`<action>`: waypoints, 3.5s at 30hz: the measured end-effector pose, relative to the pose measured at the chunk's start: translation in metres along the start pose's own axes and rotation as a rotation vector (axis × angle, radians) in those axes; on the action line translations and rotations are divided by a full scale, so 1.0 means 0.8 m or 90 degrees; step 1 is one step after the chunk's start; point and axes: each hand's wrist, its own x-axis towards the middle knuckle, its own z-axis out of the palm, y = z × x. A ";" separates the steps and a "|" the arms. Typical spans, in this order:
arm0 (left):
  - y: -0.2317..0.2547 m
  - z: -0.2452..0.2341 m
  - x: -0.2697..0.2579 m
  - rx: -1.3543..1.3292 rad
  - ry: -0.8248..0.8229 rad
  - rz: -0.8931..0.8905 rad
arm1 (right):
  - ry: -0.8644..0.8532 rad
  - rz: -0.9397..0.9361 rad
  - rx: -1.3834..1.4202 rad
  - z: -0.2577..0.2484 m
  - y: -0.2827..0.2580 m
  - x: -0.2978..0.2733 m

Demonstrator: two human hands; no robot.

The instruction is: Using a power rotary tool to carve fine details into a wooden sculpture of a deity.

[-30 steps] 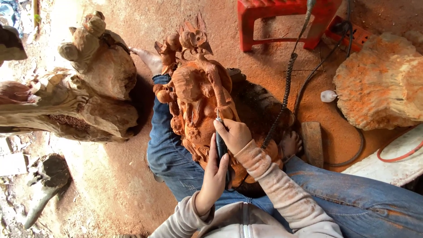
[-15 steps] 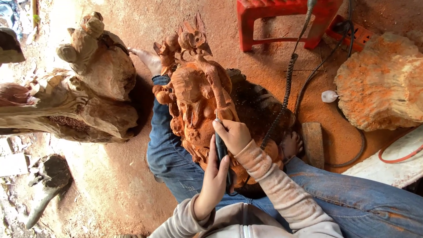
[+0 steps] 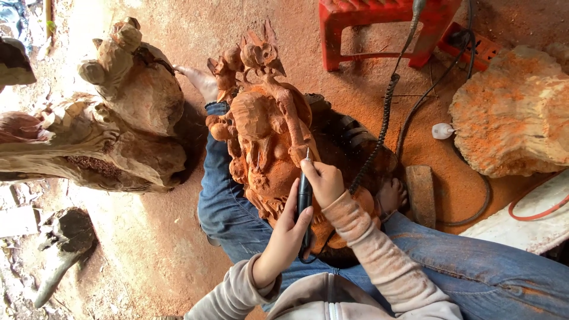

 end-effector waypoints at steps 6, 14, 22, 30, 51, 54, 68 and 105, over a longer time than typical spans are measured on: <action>-0.027 -0.017 -0.008 0.086 0.041 0.066 | -0.009 -0.123 -0.063 0.015 -0.023 -0.008; -0.047 -0.035 0.008 0.300 0.085 0.176 | 0.016 -0.097 -0.117 0.011 -0.019 -0.012; -0.018 -0.016 -0.009 0.247 0.024 0.106 | 0.012 -0.042 -0.098 0.001 -0.017 -0.019; -0.039 0.006 0.009 0.028 -0.030 0.235 | -0.114 0.027 0.020 -0.016 -0.012 0.010; -0.022 0.025 0.017 -0.109 -0.071 0.204 | -0.126 0.095 0.084 -0.040 -0.010 0.021; -0.014 0.021 0.011 -0.157 -0.116 0.097 | -0.097 0.113 0.085 -0.043 0.004 0.014; -0.055 -0.026 0.001 0.188 0.039 0.276 | 0.064 -0.099 -0.121 0.018 -0.011 -0.028; -0.055 0.000 0.002 0.092 0.068 0.077 | 0.044 -0.048 -0.140 -0.005 -0.027 -0.031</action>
